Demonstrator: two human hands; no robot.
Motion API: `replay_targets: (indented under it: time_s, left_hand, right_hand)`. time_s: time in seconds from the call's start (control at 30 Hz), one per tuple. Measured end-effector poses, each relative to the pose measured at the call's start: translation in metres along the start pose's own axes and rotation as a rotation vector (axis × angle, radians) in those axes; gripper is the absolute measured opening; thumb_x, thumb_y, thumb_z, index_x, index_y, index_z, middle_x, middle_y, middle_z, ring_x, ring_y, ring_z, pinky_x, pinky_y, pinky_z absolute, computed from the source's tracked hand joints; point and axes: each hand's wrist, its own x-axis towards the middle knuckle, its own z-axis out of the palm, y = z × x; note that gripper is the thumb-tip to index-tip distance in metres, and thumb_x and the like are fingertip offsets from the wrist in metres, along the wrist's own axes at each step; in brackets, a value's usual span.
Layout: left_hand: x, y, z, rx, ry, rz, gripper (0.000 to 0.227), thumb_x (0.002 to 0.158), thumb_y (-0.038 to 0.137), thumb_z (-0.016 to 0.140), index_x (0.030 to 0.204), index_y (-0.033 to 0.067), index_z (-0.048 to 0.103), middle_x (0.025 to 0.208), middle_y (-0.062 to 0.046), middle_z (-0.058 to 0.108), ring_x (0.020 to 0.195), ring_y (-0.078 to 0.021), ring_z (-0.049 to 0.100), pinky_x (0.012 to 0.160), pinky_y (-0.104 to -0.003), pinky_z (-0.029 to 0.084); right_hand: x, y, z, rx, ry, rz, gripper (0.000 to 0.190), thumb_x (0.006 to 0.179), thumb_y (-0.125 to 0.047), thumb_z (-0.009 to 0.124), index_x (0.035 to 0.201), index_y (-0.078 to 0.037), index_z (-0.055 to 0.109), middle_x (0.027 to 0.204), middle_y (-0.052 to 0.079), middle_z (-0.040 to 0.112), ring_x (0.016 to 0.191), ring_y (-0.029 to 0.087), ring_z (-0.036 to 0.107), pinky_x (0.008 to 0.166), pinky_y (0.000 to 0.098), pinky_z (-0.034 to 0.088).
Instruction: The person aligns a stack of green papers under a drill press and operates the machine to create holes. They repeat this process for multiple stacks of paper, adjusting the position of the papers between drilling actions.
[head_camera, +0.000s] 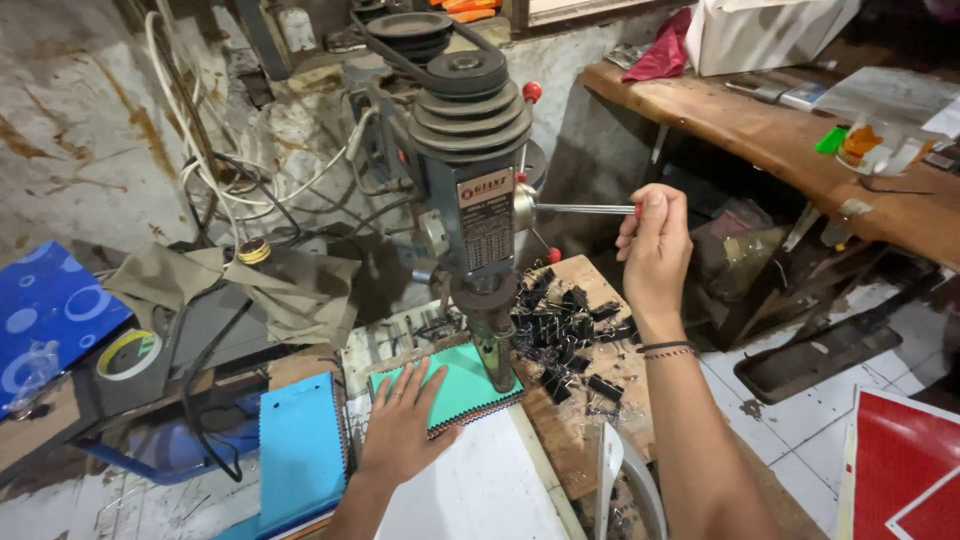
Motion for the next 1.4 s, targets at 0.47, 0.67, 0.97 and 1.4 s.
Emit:
replay_targets:
  time_s: [0.47, 0.67, 0.97, 1.4]
  left_hand:
    - [0.0000, -0.0008, 0.0038, 0.013, -0.007, -0.007, 0.085, 0.097, 0.073, 0.049, 0.162, 0.0259, 0.021, 0.168, -0.006, 0.014, 0.154, -0.0338, 0.014, 0.124, -0.061, 0.017]
    - [-0.0009, -0.0012, 0.0059, -0.004, 0.041, 0.008, 0.084, 0.097, 0.073, 0.048, 0.162, 0.0259, 0.022, 0.168, -0.006, 0.015, 0.154, -0.0340, 0.015, 0.125, -0.061, 0.017]
    - [-0.0007, 0.0002, 0.0004, -0.011, 0.019, 0.004, 0.087, 0.097, 0.073, 0.050, 0.163, 0.0237, 0.023, 0.169, -0.008, 0.018, 0.154, -0.0351, 0.017, 0.122, -0.063, 0.017]
    - [-0.0003, -0.0015, 0.0052, 0.019, 0.049, 0.014, 0.088, 0.097, 0.075, 0.046, 0.163, 0.0213, 0.026, 0.169, -0.008, 0.021, 0.154, -0.0337, 0.019, 0.120, -0.060, 0.015]
  right_hand:
    - [-0.0012, -0.0024, -0.0007, -0.002, -0.012, -0.011, 0.030, 0.112, -0.036, 0.038, 0.106, -0.012, 0.055, 0.073, 0.000, 0.052, 0.061, 0.008, 0.051, 0.052, 0.0221, 0.046]
    - [-0.0008, -0.0004, -0.0020, -0.027, -0.012, -0.019, 0.031, 0.112, -0.037, 0.037, 0.106, -0.012, 0.056, 0.072, -0.001, 0.053, 0.062, 0.008, 0.053, 0.052, 0.0223, 0.045]
    - [-0.0022, -0.0029, -0.0024, -0.018, -0.029, -0.023, 0.030, 0.113, -0.035, 0.036, 0.107, -0.012, 0.055, 0.075, 0.000, 0.053, 0.061, 0.008, 0.052, 0.051, 0.0213, 0.046]
    - [-0.0030, 0.0009, -0.0008, 0.009, -0.001, 0.013, 0.029, 0.112, -0.036, 0.037, 0.108, -0.013, 0.054, 0.074, 0.000, 0.051, 0.059, 0.008, 0.051, 0.050, 0.0215, 0.044]
